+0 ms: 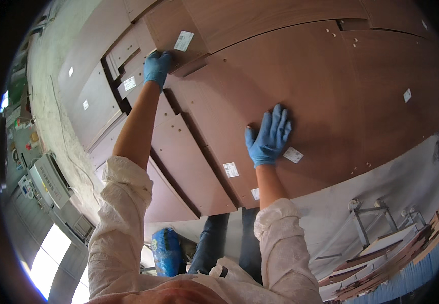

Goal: The person picks up brown wood panels from a table and stacks them on a pile on the floor. The person handles the panels one at a time, placing them carefully on top of each other.

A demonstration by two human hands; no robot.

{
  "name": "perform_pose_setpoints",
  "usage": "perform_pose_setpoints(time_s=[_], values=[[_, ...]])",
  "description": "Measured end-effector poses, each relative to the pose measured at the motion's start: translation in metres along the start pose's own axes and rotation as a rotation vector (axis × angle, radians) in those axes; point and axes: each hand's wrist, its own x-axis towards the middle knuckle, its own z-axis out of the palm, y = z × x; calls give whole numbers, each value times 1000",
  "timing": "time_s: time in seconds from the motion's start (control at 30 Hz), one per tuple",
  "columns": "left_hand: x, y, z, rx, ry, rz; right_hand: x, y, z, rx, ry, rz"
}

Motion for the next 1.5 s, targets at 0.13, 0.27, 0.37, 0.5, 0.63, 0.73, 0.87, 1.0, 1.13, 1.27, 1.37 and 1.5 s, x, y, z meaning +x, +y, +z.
perform_pose_setpoints(time_s=[0.13, 0.27, 0.37, 0.5, 0.63, 0.73, 0.87, 1.0, 1.13, 1.27, 1.37, 1.5], values=[[2, 0, 3, 81, 16, 74, -2, 4, 1, 38, 35, -19], [-1, 1, 6, 34, 53, 35, 1, 4, 1, 30, -5, 8], [-2, 1, 5, 37, 58, 10, 2, 2, 0, 34, -13, 20], [-1, 2, 5, 86, 78, 21, 3, 0, -1, 14, -5, 13], [-3, 5, 3, 100, 79, 40, 3, 0, -1, 1, -7, 15], [-4, 9, 2, 108, 68, 1, 3, 0, 0, -4, 15, 7], [-7, 11, 0, 100, 81, 26, 2, 1, 1, 5, 9, 9], [-7, 10, 2, 55, 90, 53, 1, 1, 1, 9, 5, 12], [-5, 9, 4, 63, 82, 45, 2, 0, 1, 12, -14, 24], [-3, 9, 4, 119, 74, 39, 2, 0, 1, 14, -12, 16], [-3, 8, 4, 115, 80, 53, 2, 1, 2, 10, -8, 18], [-3, 7, 7, 102, 82, 81, -1, 2, 3, -8, 9, 3]])
